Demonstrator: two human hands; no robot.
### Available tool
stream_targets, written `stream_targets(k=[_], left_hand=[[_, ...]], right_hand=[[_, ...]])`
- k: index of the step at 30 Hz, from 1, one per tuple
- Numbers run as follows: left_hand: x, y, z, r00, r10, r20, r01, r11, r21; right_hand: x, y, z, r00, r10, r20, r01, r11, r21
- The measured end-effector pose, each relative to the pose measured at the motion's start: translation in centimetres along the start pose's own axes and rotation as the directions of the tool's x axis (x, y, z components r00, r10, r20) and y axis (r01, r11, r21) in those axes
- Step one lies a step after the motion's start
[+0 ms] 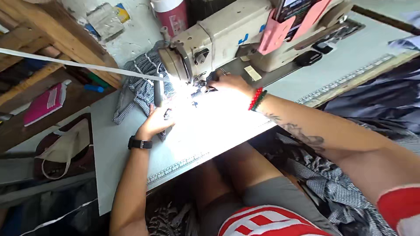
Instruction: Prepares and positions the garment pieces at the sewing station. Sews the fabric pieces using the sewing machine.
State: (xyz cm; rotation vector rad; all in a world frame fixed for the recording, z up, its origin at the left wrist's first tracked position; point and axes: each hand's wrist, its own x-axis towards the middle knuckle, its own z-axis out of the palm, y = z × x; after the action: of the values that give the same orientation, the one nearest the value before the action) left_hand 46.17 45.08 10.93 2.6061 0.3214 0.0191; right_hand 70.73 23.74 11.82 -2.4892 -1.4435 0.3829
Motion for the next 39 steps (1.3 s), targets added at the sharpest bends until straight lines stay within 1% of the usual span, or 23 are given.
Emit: stream_targets(k=[3,5,7,8,9,11,14,16,18,20,21,22,23,25,27,29,30,31,33,34,36,38,39], left_hand=[[2.0,-0.2,-1.8,0.998,-0.061,-0.006,0.061,0.995,-0.083],[3.6,0.9,-2.5,0.983,-0.152,-0.104,0.143,0.986,-0.085],[5.9,2.9,-2.1,0.913,-0.276,-0.299,0.317,0.943,0.097],[7.0,3.8,-1.4,0.884,-0.281,-0.374,0.373,0.906,0.201],[7.9,4.4,-0.8,0.881,-0.255,-0.399,0.380,0.883,0.276],[9.5,4.2,0.3,0.894,-0.232,-0.384,0.359,0.882,0.304],[10.9,1.6,1.4,0.902,-0.306,-0.305,0.394,0.872,0.290],[11.1,1.0,1.5,0.897,-0.332,-0.290,0.402,0.888,0.225],[10.9,2.3,1.2,0.869,-0.395,-0.297,0.450,0.882,0.143],[10.5,6.4,-0.4,0.816,-0.561,-0.137,0.576,0.809,0.118],[10.4,7.4,-0.8,0.804,-0.586,-0.101,0.594,0.797,0.106],[10.2,6.8,-0.3,0.826,-0.539,-0.165,0.555,0.828,0.074],[10.2,4.9,0.6,0.850,-0.438,-0.293,0.472,0.880,0.053],[10.4,3.0,0.8,0.857,-0.368,-0.362,0.402,0.915,0.022],[9.9,1.0,-0.1,0.853,-0.347,-0.391,0.389,0.920,0.033],[7.6,-2.8,-1.1,0.835,-0.362,-0.414,0.401,0.916,0.007],[5.2,-3.4,-1.6,0.844,-0.362,-0.396,0.387,0.922,-0.017],[2.1,-2.8,-1.8,0.863,-0.336,-0.378,0.344,0.938,-0.047],[-4.6,-0.7,-0.8,0.919,-0.221,-0.326,0.224,0.974,-0.028],[-7.9,0.6,0.1,0.940,-0.181,-0.288,0.187,0.982,-0.004],[-14.3,3.0,2.9,0.970,-0.116,-0.214,0.124,0.992,0.023],[-20.5,6.7,5.3,0.982,-0.089,-0.164,0.081,0.995,-0.053],[-23.5,8.7,6.4,0.979,-0.087,-0.183,0.060,0.987,-0.149]], right_hand=[[2.6,1.2,0.1,0.981,-0.187,-0.054,0.183,0.980,-0.073],[3.9,1.4,-0.2,0.974,-0.216,-0.068,0.212,0.975,-0.059],[4.2,1.1,-0.7,0.974,-0.172,-0.146,0.175,0.984,0.008],[4.1,1.0,-0.7,0.967,-0.145,-0.211,0.157,0.987,0.042],[3.7,0.8,-0.7,0.955,-0.126,-0.269,0.146,0.988,0.057],[2.0,0.3,-1.5,0.936,-0.154,-0.317,0.158,0.987,-0.013],[-1.8,-0.4,-1.4,0.926,-0.263,-0.269,0.229,0.962,-0.151],[-3.2,-1.1,-0.4,0.940,-0.310,-0.142,0.291,0.946,-0.140],[-2.3,-1.8,0.3,0.945,-0.326,-0.033,0.321,0.942,-0.102],[-0.2,-2.7,0.4,0.933,-0.359,-0.016,0.358,0.932,-0.051],[0.6,-3.1,0.1,0.918,-0.396,-0.007,0.396,0.918,0.022],[1.3,-3.3,-0.1,0.905,-0.425,0.019,0.420,0.900,0.117],[1.6,-3.3,-0.4,0.888,-0.458,0.036,0.448,0.881,0.152],[2.5,-2.1,-0.2,0.830,-0.557,0.008,0.557,0.830,0.029],[2.4,-0.7,-0.7,0.866,-0.495,0.067,0.499,0.856,-0.135],[0.7,1.2,-0.9,0.915,-0.400,0.059,0.403,0.891,-0.210],[-0.7,2.1,-0.7,0.907,-0.421,0.011,0.414,0.887,-0.207],[-2.5,2.4,-0.8,0.900,-0.434,-0.021,0.424,0.888,-0.180],[-5.8,1.0,-1.0,0.903,-0.429,0.005,0.429,0.902,-0.058],[-7.0,-0.4,-0.7,0.857,-0.514,-0.030,0.513,0.858,-0.023],[-7.8,-4.4,0.7,0.688,-0.709,-0.155,0.714,0.699,-0.024],[-7.7,-10.1,1.3,0.614,-0.777,-0.136,0.788,0.613,0.054],[-7.4,-13.4,1.3,0.598,-0.798,-0.076,0.800,0.589,0.115]])
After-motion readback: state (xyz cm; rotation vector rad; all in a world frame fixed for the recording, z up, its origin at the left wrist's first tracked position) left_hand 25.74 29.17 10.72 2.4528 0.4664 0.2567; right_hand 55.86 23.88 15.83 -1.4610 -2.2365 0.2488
